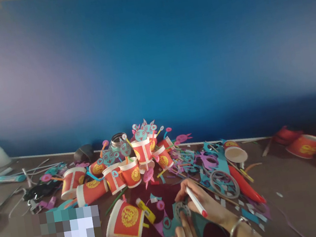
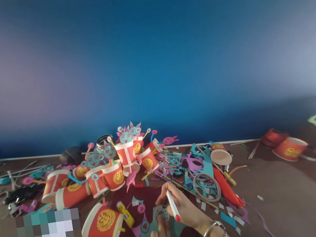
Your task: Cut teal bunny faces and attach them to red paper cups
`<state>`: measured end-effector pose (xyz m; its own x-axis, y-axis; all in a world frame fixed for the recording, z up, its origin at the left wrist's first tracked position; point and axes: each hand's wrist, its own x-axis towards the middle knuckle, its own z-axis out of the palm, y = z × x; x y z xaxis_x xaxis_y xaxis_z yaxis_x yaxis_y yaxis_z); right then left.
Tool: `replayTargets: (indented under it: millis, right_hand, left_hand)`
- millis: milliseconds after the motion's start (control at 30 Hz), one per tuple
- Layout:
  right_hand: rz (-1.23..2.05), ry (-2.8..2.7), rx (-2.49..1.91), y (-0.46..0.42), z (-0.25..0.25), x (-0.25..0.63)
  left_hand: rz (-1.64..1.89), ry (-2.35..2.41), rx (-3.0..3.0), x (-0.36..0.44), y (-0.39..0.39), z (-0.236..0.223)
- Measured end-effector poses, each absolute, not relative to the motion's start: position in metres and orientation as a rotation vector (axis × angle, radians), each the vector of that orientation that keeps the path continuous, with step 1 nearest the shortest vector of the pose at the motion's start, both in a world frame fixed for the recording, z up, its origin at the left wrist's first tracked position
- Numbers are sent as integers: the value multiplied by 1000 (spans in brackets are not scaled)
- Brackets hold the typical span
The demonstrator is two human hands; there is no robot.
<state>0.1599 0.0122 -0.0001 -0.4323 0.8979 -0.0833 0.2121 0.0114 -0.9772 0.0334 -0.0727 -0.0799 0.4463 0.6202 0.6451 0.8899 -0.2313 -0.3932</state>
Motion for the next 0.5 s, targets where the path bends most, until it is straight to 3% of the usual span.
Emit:
replayTargets:
  millis: [500]
  right_hand:
    - [1447,-1742,-1147,12,1,162]
  left_hand:
    - [-482,-1090,-2150,18,-59,-70]
